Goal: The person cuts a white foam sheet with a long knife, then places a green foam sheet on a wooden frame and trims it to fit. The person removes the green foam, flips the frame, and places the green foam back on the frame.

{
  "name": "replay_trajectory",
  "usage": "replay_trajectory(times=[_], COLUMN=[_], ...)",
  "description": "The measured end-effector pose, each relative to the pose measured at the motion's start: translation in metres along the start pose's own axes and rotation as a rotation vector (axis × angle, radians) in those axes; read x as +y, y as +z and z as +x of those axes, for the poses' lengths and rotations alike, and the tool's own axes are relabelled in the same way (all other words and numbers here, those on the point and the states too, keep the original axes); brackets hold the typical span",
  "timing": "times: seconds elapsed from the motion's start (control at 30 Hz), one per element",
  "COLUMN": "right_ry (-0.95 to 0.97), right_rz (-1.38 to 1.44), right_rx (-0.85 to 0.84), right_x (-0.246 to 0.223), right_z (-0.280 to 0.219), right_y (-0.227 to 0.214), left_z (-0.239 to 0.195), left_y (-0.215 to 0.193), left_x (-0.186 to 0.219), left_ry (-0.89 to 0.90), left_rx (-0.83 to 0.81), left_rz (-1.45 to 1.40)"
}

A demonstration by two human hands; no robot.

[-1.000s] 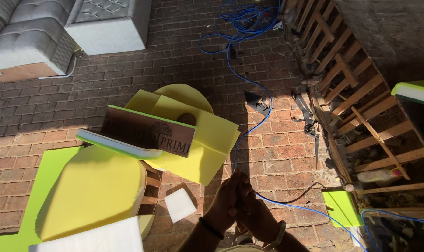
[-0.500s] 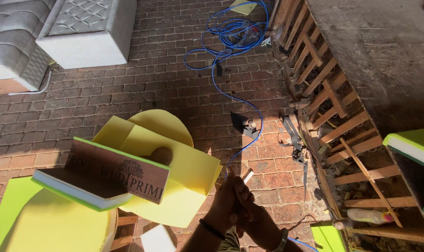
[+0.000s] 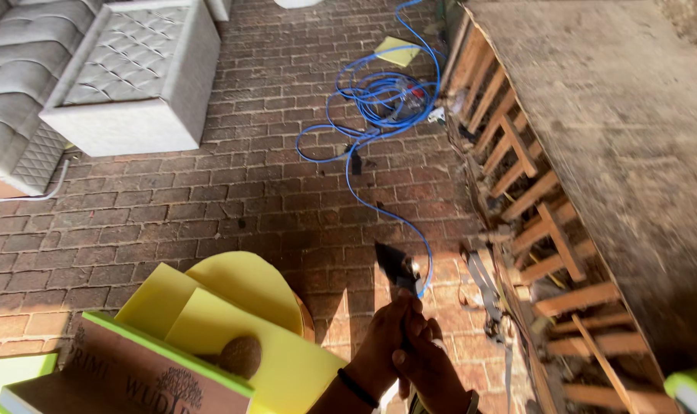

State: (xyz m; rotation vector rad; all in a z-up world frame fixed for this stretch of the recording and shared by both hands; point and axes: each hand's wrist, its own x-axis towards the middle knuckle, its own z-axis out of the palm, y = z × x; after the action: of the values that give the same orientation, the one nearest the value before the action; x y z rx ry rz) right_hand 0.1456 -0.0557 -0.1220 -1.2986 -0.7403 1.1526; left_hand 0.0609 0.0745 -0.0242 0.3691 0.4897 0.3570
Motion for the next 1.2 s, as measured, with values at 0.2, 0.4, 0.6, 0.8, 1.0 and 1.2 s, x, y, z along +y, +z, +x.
replay_trajectory(times=[0.2, 0.4, 0.6, 0.8, 1.0, 1.2], right_ry=[-0.191, -0.175, 0.007, 0.195, 0.012, -0.612], right_rz=[0.257, -0.074, 0.007, -0.101, -0.183, -0.654], right_rx=[-0.199, -0.390, -0.495, -0.548, -0.689, -0.724], right_x=[0.001, -0.073, -0.138, -0.168, -0.149, -0.165], right_z=[0.150, 0.263, 0.325, 0.403, 0.505, 0.603], right_y=[-0.042, -0.091, -0.093, -0.071, -0.023, 0.067], left_z=[0.129, 0.232, 0.261, 0.281, 0.317, 0.322], left_y=[-0.011, 0.008, 0.030, 0.026, -0.043, -0.096], left_x=[0.047, 0.108, 0.154, 0.212, 0.294, 0.411], left_ry=[0.062, 0.124, 0.263, 0.337, 0.424, 0.448], left_rx=[0.141, 0.213, 0.429, 0.378, 0.311, 0.320], left_rz=[-0.092, -0.102, -0.292, -0.387, -0.364, -0.406])
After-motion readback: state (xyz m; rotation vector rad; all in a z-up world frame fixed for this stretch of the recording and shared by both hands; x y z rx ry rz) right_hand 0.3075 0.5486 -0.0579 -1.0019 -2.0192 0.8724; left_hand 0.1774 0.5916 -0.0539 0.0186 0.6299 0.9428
